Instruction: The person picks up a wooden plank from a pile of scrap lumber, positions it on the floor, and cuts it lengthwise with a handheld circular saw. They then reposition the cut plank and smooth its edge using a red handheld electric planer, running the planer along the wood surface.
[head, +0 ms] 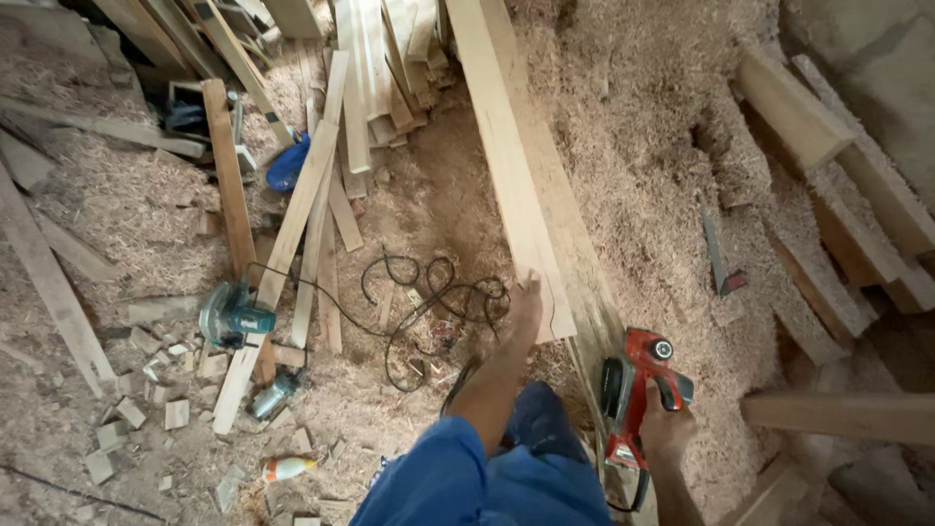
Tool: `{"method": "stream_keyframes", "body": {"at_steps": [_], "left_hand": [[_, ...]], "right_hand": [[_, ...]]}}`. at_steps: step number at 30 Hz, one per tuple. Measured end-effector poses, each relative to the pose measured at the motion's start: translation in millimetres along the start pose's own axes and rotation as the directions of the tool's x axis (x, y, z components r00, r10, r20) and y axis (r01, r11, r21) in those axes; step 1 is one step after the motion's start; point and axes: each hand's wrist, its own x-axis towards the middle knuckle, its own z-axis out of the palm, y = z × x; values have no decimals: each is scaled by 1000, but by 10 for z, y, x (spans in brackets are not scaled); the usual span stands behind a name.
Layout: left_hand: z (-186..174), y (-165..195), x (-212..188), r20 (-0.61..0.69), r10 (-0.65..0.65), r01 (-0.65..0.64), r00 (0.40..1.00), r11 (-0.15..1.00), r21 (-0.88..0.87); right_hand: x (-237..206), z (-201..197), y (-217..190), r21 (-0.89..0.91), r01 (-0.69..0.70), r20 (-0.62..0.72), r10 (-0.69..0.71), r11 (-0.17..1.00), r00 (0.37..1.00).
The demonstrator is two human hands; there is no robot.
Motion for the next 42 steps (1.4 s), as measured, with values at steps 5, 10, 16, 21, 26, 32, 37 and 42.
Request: {"method": "stream_keyframes", "body": {"at_steps": [5,10,16,21,26,32,37,42], "left_hand": [[227,88,110,166,63,-78,984,994,83],[400,108,267,369,269,-450,890,653,609],[439,530,436,164,124,-172,979,931,322],[669,824,453,46,182,-188,982,938,290],[809,712,303,91,103,-123,990,960,253],[874,937,649,71,50,-71,996,942,328],[929,742,765,82,153,-169,985,952,254],[660,577,1088,250,246,-330,936,861,388]], "right_hand": [[-41,21,58,81,69,-48,-65,994,997],[-43,30,93,53,-37,-29,39,998,999],[-27,37,116,40,-167,49,165,985,985],[-29,114,256,-21,-109,-7,109,994,994],[-28,194,357,-115,-168,-5,168,979,986],[-27,165,279,-12,-127,-36,127,992,991],[-49,79,191,33,-186,66,183,982,981],[-17,-75,95,473,-315,321,172,823,931]]}}
